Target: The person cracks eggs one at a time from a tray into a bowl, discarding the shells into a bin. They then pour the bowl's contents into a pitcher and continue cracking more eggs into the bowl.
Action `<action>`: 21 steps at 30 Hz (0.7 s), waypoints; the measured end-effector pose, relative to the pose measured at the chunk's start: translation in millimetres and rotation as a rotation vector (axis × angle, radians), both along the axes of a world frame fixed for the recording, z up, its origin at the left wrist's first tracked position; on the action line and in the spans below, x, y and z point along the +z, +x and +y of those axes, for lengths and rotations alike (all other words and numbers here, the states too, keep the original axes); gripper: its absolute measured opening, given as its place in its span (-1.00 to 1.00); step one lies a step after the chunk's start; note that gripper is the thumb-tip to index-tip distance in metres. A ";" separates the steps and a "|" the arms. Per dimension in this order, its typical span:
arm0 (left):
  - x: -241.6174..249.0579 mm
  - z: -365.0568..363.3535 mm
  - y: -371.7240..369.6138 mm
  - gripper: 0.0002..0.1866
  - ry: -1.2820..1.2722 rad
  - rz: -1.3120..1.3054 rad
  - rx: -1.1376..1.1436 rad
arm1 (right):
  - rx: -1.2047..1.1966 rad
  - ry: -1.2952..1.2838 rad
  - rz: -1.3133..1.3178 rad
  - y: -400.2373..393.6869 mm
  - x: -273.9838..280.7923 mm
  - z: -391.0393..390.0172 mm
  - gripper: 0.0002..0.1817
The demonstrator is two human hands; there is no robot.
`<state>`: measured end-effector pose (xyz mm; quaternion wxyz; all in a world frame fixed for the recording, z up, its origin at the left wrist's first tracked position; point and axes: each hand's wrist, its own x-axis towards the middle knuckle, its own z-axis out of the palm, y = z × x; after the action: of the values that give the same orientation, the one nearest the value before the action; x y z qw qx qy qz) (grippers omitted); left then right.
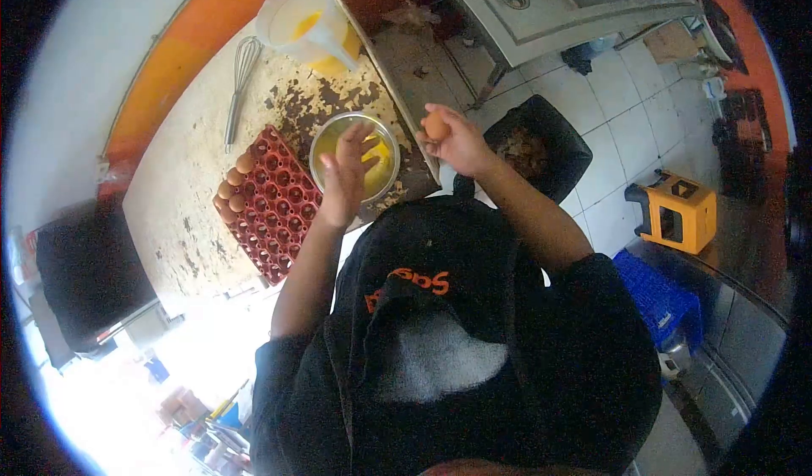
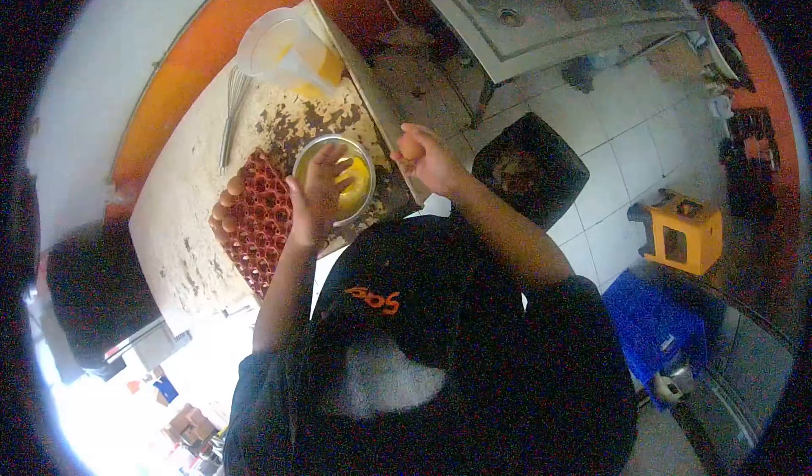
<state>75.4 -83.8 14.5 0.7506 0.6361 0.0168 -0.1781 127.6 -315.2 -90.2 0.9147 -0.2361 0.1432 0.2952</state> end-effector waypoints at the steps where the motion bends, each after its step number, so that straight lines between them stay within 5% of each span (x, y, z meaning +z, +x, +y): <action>1: -0.5 8.4 -0.6 0.14 -0.015 -0.010 0.058 | 0.004 0.006 -0.001 3.9 -7.2 0.4 -0.65; 3: 6.6 21.7 -4.4 0.08 0.008 -0.043 0.150 | 0.136 -0.985 -0.658 9.5 -11.3 5.5 -0.53; 6: -0.5 46.3 -8.6 0.06 -0.008 -0.066 0.226 | 0.050 -1.331 -0.935 10.1 4.9 11.6 -0.44; 9: 1.8 57.7 -14.0 0.04 0.054 -0.089 0.248 | -0.249 -1.298 -1.160 18.9 -9.8 30.5 -0.44; 15: 5.1 59.1 -16.3 0.00 0.137 -0.100 0.282 | -0.040 -1.321 -1.268 31.3 -36.7 46.4 -0.46; 17: 8.2 62.4 -17.7 -0.02 0.192 -0.126 0.280 | -0.134 -1.354 -1.243 28.9 -26.6 46.1 -0.49; 21: 19.2 61.7 -18.5 -0.41 0.669 -0.388 0.164 | -0.238 -1.154 -1.208 11.3 37.9 51.7 -0.53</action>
<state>56.9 -22.1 33.7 0.5029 0.8639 -0.0177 0.0213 138.9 -263.5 -52.4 0.5948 -0.7672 -0.2184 -0.0995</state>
